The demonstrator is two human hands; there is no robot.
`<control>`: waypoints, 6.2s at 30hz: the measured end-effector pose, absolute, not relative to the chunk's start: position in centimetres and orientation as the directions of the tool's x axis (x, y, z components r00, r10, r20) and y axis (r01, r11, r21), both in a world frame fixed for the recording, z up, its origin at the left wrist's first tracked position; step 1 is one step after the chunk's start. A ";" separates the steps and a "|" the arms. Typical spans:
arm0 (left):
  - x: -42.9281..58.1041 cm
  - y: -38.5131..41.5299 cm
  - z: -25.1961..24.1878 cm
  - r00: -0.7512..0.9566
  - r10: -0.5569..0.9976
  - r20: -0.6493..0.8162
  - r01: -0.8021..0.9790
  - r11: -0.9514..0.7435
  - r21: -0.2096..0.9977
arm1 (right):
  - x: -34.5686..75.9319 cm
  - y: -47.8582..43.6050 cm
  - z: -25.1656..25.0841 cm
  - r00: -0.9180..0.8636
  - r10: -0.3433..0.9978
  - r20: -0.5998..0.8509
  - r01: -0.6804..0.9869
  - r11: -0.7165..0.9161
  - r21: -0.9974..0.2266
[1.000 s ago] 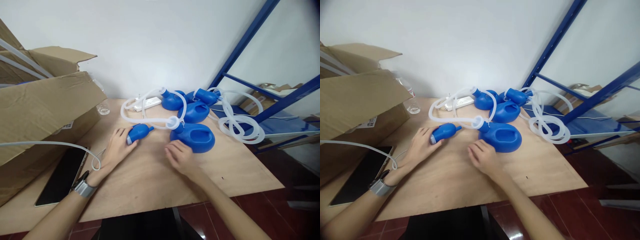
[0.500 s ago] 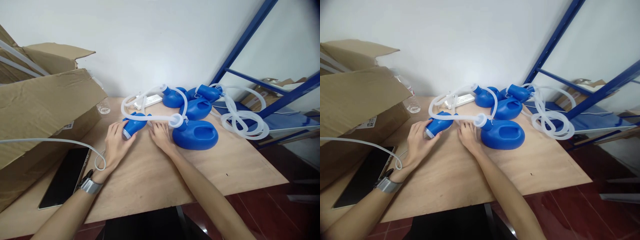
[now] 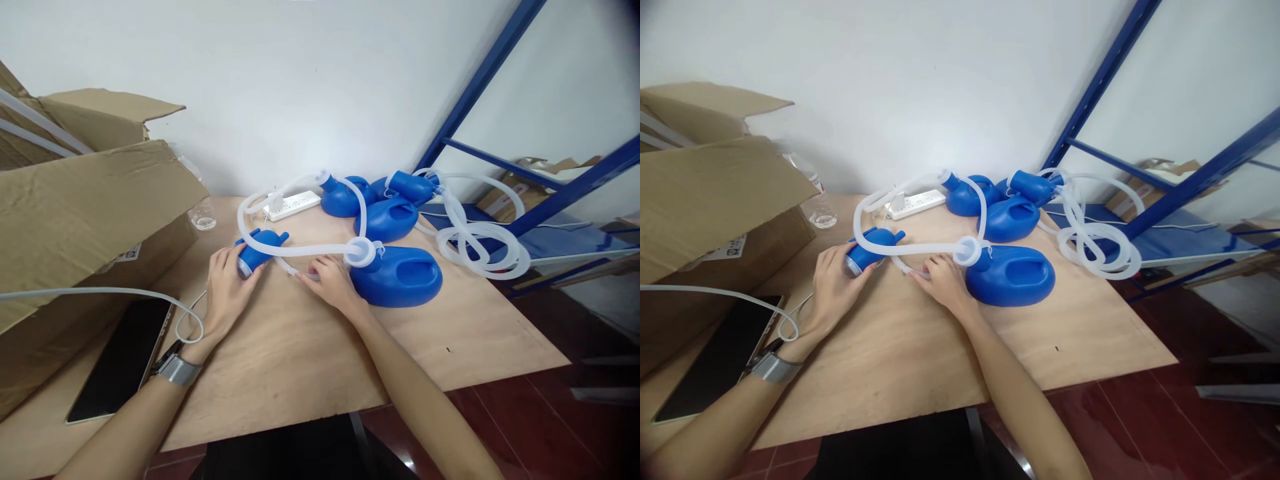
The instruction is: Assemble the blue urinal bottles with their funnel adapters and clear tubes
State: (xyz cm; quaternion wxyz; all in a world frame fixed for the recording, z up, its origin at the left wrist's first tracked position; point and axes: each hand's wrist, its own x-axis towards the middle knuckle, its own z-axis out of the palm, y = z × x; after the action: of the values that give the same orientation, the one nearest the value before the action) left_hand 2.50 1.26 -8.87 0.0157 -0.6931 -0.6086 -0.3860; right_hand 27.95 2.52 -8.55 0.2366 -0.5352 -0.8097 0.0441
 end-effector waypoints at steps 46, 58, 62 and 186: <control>2.9 1.0 -9.2 0.074 0.753 0.653 0.829 -0.411 0.380 | 27.9 2.8 -10.5 -0.079 0.954 0.290 0.920 0.182 -0.348; 3.2 1.2 -8.2 -0.259 0.850 0.459 0.651 -0.198 0.733 | 27.9 2.7 -10.1 -0.149 0.947 0.285 0.878 0.260 -0.401; 3.7 1.0 -8.2 -0.255 0.879 0.402 0.612 -0.175 0.771 | 27.3 2.2 -9.8 -0.253 0.931 0.262 0.861 0.340 -0.377; 3.5 1.8 -10.2 -0.563 0.727 0.393 0.276 -0.283 0.918 | 23.5 2.2 -11.1 -0.123 0.991 -0.053 -0.295 -0.087 -0.952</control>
State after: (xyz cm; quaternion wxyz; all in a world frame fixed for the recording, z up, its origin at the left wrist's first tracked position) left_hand 3.48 1.84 -10.19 -0.1678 -0.4365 -0.5748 -0.6716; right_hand 23.53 2.25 -11.14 0.5227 -0.4068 -0.4279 0.6150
